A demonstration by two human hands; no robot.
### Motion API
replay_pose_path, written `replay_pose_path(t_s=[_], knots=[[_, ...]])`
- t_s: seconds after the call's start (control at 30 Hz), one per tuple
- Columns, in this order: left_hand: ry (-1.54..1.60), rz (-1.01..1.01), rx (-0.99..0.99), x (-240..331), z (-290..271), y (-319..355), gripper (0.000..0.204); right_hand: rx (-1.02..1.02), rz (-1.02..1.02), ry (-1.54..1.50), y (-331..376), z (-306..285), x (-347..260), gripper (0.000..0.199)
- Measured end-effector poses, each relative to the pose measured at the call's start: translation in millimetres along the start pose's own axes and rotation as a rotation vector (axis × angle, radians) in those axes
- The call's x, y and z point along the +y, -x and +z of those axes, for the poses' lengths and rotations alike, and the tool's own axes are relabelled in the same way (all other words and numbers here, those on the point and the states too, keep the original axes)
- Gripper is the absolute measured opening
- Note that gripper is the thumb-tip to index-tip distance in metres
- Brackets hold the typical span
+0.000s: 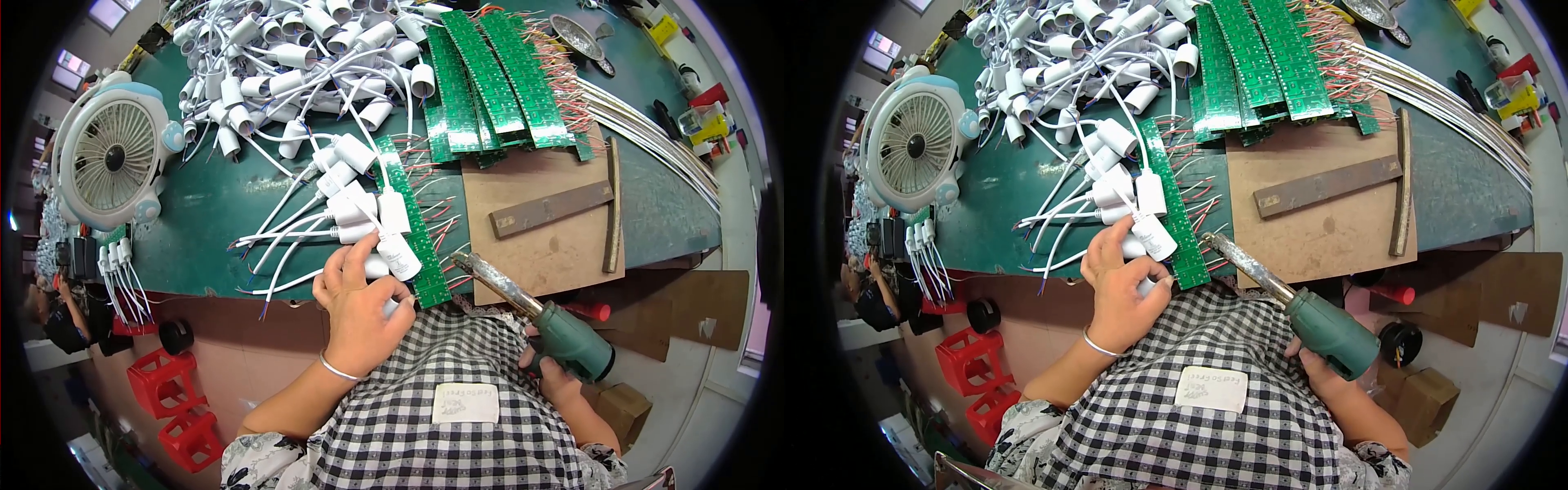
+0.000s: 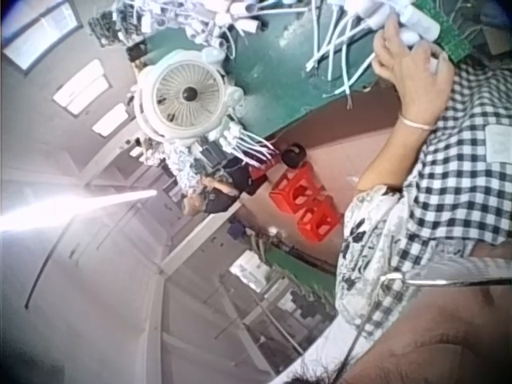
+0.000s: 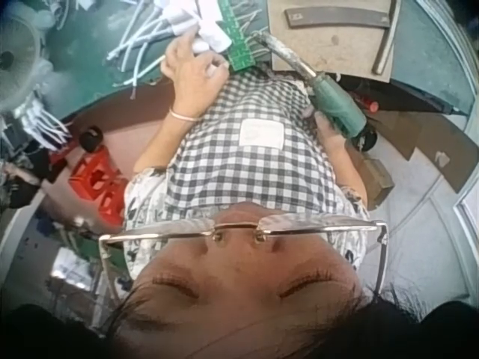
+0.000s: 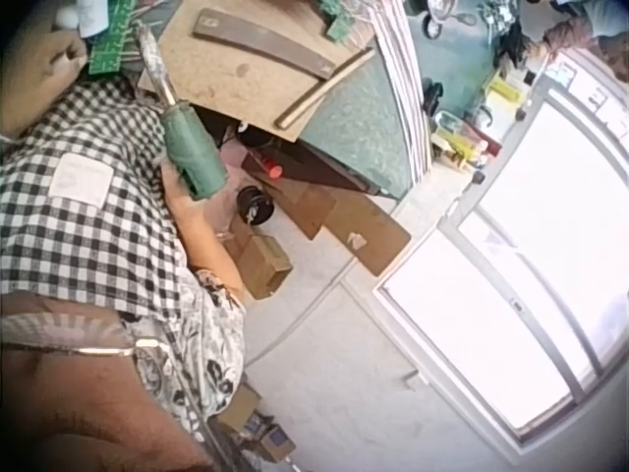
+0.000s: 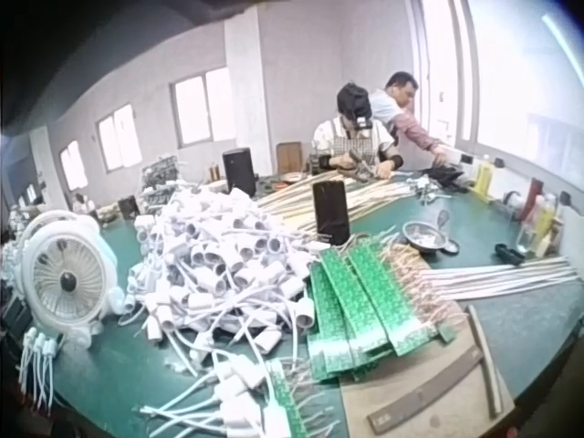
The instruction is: The person solders wires to LED light bulb components with a soldering iron.
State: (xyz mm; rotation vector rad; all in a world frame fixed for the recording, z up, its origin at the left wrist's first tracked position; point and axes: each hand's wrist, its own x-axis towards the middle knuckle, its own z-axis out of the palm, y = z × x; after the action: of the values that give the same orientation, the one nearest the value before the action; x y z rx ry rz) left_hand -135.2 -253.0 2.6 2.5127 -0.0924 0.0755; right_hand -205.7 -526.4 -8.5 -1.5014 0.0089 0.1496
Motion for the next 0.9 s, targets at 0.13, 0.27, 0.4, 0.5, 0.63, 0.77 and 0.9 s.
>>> replay_pose_path(t_s=[0.13,0.27,0.4,0.5,0.63,0.77,0.9], knots=[[-0.008,-0.003,0.004,-1.4,1.4,1.5,0.004,0.004,0.013,-0.024,-4.4,3.3,-4.5,0.056],[-0.014,0.004,-0.007,-1.0,0.8,0.4,0.005,0.009,0.010,-0.025,-3.4,0.4,-1.1,0.057],[-0.025,0.027,-0.004,-2.0,0.8,0.4,0.006,0.050,0.012,-0.034,-4.1,0.9,-1.2,0.058],[-0.030,0.039,0.002,-2.8,2.4,2.1,0.007,0.072,0.014,-0.047,-6.0,1.0,-3.9,0.057],[-0.023,0.058,-0.021,-3.3,-0.3,3.0,0.008,0.129,-0.002,-0.080,-8.3,-0.1,-5.2,0.058],[0.887,-0.042,-0.103,-18.6,-20.0,-1.6,0.009,0.268,-0.119,-0.163,-15.0,-3.7,-17.1,0.054],[1.823,0.061,-0.039,-20.0,-79.3,-10.7,0.024,0.279,-0.174,-0.268,-22.8,-19.9,-13.5,0.052]])
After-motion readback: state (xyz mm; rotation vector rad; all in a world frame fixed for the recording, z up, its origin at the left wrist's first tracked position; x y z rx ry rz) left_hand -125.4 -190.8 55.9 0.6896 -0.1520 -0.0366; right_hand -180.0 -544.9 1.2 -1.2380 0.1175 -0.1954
